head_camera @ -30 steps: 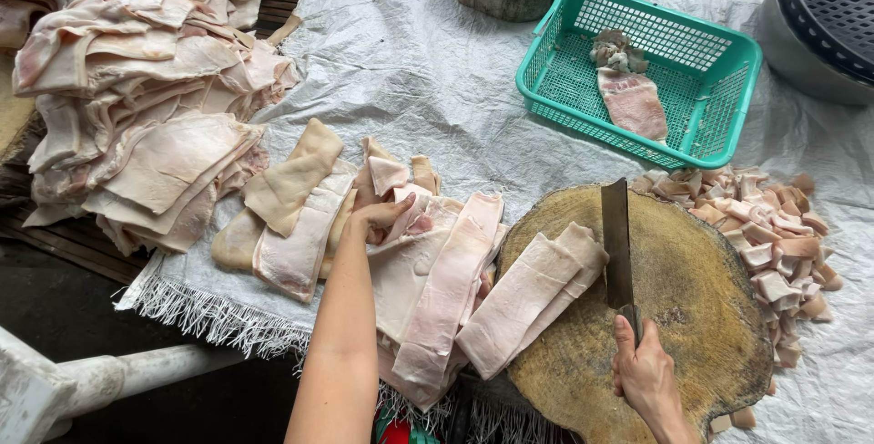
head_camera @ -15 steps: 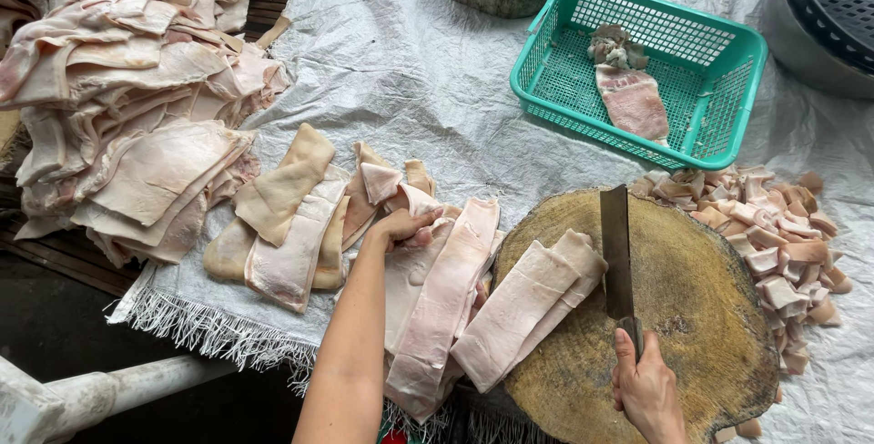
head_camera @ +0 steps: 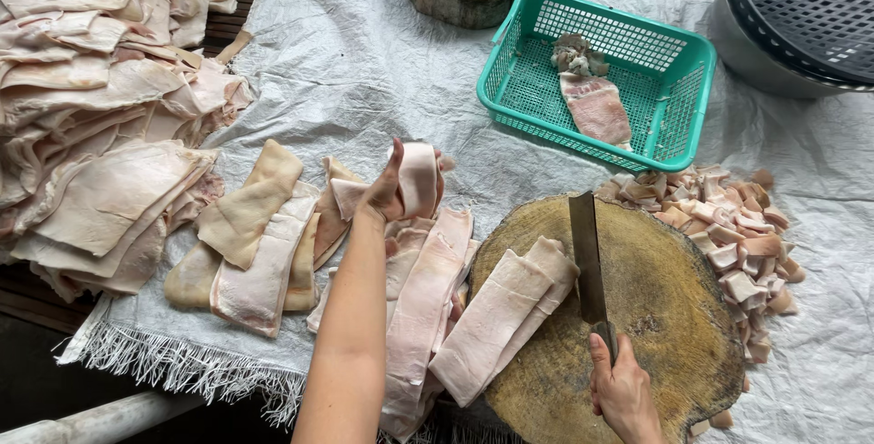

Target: The person slices strips of pork skin into small cubes using a large cleaver on a wooden cutting board, moving the finished pieces into a pile.

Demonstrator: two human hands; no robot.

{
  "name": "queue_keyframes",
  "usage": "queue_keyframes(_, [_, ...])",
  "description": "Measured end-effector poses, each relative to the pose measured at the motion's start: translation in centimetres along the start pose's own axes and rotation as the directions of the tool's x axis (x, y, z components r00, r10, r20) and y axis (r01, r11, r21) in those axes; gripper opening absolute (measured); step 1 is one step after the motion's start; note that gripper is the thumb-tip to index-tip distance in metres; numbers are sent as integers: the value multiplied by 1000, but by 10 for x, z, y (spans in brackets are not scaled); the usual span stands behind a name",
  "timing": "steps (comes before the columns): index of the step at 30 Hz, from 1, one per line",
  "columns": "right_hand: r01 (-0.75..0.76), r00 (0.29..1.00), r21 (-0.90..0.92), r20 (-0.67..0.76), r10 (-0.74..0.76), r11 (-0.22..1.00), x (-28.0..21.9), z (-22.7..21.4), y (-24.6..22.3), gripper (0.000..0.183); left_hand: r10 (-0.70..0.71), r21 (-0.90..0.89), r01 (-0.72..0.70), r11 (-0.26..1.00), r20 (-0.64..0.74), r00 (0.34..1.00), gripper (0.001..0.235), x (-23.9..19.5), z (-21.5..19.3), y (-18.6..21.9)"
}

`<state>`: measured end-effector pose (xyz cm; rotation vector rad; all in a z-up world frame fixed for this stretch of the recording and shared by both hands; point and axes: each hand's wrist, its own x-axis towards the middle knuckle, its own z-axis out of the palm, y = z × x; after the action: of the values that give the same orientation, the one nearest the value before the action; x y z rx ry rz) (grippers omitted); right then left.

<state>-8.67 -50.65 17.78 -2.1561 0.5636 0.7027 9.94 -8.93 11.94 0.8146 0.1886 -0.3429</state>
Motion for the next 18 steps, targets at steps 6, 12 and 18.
queue_keyframes(6, [87, 996, -41, 0, -87, 995, 2, -4, 9, 62, 112, 372, -160, 915, 147, 983, 71, -14, 63, 89])
queue_keyframes(12, [151, 989, -53, 7, -151, 987, -2, -5, 10, 63, 41, 916, -24, 400, 8, 999, 43, -66, 120, 104])
queue_keyframes(18, [191, 982, -40, 14, -191, 981, -12, -10, 9, 61, -26, 933, 228, -277, -245, 969, 45, -139, 123, -38])
